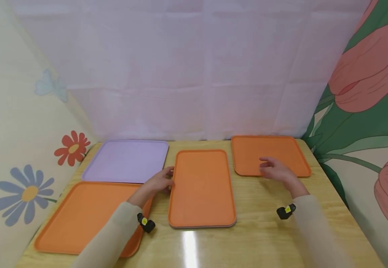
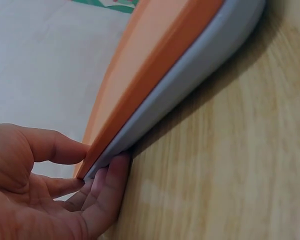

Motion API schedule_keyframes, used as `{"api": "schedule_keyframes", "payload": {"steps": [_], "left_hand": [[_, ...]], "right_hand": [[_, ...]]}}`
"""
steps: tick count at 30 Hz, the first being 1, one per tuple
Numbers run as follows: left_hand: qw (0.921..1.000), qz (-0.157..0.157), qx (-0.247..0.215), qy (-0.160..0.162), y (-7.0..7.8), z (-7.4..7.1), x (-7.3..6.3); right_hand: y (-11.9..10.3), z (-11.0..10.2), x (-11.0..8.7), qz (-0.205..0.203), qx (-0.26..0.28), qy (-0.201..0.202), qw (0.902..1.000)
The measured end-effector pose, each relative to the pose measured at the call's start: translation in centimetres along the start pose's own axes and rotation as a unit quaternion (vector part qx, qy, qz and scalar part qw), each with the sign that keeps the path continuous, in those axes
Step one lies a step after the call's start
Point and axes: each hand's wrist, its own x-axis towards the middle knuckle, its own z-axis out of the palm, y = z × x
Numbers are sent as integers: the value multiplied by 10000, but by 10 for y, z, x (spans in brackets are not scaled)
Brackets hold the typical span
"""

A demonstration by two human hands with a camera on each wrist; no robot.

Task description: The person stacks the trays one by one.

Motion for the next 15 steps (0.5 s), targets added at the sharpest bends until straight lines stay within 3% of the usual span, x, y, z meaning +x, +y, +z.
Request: {"api": "schedule_keyframes", "payload": {"steps": [8, 15], "left_hand": [[9979, -258, -593, -62, -3, -1, -2], [9965, -388, -738, -46, -2, -2, -2]], "right_hand": [[18, -54, -11, 16, -610, 448, 9971], [27, -82, -18, 281, -1269, 693, 9891]]}}
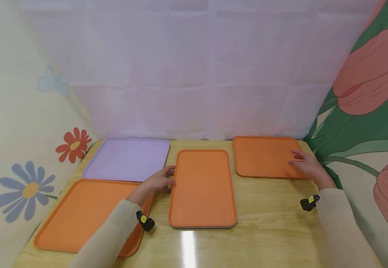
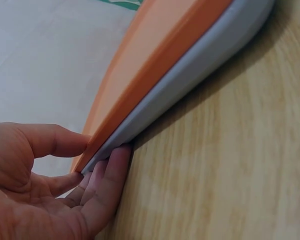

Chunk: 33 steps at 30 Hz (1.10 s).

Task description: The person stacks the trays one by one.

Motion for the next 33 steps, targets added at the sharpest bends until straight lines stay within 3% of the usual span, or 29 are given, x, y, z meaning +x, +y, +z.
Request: {"api": "schedule_keyframes", "payload": {"steps": [9, 14, 23, 30, 33], "left_hand": [[10000, 37, -36, -29, 1, 4, 4], [10000, 46, -28, -35, 1, 8, 6], [9999, 4, -132, 2, -2, 8, 9], [9999, -31, -162, -10, -2, 7, 11], [9998, 4, -199, 3, -3, 7, 12]], "right_hand": [[31, -17, 5, 459, -782, 388, 9951], [52, -22, 0, 658, -952, 534, 9918], [71, -22, -5, 1091, -1201, 190, 9866], [71, -14, 7, 829, -2058, 470, 9739], [68, -10, 11, 899, -2273, 642, 9675]]}}
